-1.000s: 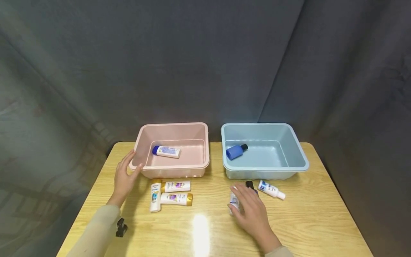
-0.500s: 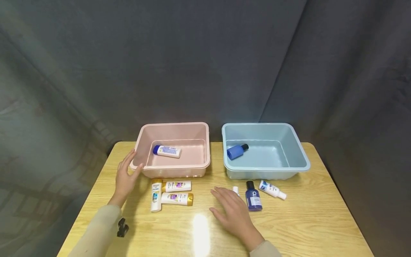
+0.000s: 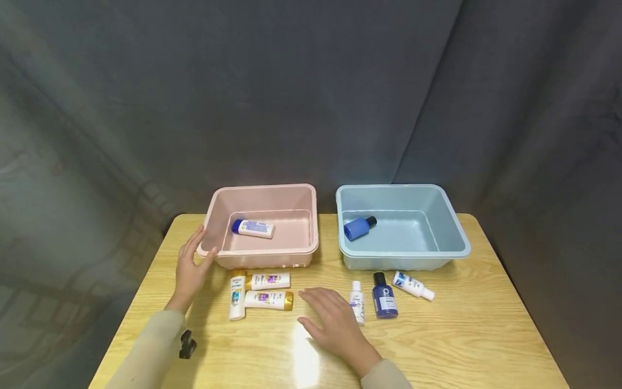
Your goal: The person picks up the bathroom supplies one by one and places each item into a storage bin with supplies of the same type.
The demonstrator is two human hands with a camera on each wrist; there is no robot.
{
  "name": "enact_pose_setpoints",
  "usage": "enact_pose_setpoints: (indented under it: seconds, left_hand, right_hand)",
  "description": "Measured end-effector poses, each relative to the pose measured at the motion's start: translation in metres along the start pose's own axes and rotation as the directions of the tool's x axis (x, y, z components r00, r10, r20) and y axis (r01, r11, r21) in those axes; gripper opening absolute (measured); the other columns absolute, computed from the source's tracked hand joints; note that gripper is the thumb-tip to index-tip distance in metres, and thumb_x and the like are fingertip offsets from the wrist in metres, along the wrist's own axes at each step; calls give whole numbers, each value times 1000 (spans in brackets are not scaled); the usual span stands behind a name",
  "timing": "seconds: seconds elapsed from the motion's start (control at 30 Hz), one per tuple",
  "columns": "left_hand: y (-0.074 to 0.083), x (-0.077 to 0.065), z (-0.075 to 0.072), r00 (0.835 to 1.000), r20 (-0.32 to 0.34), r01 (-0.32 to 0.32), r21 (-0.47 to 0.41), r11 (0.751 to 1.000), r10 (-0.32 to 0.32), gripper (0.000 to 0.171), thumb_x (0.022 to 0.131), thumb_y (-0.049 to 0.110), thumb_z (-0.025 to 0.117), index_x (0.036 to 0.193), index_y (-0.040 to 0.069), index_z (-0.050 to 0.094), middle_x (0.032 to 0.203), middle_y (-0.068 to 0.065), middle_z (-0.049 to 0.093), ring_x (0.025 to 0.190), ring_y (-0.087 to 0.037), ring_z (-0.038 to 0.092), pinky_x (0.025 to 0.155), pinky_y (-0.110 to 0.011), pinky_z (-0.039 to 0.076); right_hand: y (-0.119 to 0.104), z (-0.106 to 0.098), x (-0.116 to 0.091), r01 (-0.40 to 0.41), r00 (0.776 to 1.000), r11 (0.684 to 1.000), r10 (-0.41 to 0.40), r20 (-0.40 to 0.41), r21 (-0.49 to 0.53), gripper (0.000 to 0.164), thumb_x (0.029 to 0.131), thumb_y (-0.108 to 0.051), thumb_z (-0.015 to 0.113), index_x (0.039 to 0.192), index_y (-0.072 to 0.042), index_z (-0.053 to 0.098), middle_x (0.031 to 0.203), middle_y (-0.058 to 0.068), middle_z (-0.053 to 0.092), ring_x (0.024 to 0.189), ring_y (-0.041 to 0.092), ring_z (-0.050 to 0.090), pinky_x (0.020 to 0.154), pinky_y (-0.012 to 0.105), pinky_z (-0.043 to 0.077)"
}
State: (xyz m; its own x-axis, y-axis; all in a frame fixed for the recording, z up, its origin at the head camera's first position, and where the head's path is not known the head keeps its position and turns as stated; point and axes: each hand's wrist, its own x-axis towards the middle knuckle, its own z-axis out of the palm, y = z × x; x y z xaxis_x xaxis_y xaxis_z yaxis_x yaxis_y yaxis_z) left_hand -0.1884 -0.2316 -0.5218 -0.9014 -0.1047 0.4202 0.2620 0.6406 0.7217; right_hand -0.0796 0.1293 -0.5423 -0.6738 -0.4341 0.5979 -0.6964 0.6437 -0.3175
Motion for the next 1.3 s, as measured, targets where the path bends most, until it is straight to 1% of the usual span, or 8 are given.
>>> enact_pose_setpoints:
  seconds: [0.17,0.33,0.57,0.7,0.8,0.97,1.1,1.3]
  left_hand:
    - [1,-1,0,1000,1,6,1,1000,-6,59,91,22,72,145,11,50,156,0,40,135,-32,40,112,-55,29]
    - [1,-1,1,1000,4,0,18,1000,0,60,91,21,72,145,11,50,156,-2,39,136,-33,39,112,-55,28]
    - [3,-2,1,1000,-3,17,-18,1000,-18,59,91,20,71,146,12,49,156,-1,39,138,-31,37,113,-53,27]
    - [3,-2,2,999,7,35,-43,998,-35,59,92,20,70,147,13,48,156,0,39,140,-30,35,115,-53,25]
    - [2,-2,2,999,16,53,-68,996,-52,59,93,20,70,147,13,48,156,-1,38,142,-29,32,116,-53,23]
    - [3,-3,4,997,21,81,-111,991,-79,58,94,19,69,147,13,47,157,0,37,144,-30,29,116,-54,24]
    - [6,-3,5,995,19,97,-151,984,-95,57,94,17,68,147,12,47,157,-1,36,144,-30,29,114,-55,26]
    - [8,-4,7,993,12,117,-191,975,-116,56,96,15,66,148,11,46,157,-3,36,145,-30,27,115,-55,25]
  right_hand:
    - [-3,8,6,26,999,999,-26,-18,19,46,97,-43,58,128,-10,64,125,3,66,113,24,62,98,40,49]
    - [-6,14,11,68,997,997,-67,-38,25,42,98,-40,58,125,-10,66,121,3,67,108,26,64,94,41,52]
    - [-9,24,16,90,996,995,-89,-14,45,40,98,-40,58,125,-12,65,121,3,68,110,21,63,96,39,51]
    - [-12,30,18,51,998,997,-52,28,65,42,97,-43,58,124,-11,67,123,1,67,113,19,62,97,38,50]
    - [-15,33,21,8,998,997,-12,66,71,42,96,-44,60,125,-14,66,124,0,66,114,18,61,97,38,50]
    - [-19,35,28,-47,991,997,38,127,65,41,92,-40,67,126,-17,66,125,0,66,115,19,61,98,41,50]
    - [-19,37,35,-97,979,993,83,187,66,43,89,-36,73,126,-16,66,125,1,66,115,19,61,99,42,49]
    - [-17,47,44,-181,947,980,152,282,79,43,90,-37,71,128,-17,65,127,0,65,116,18,60,101,43,48]
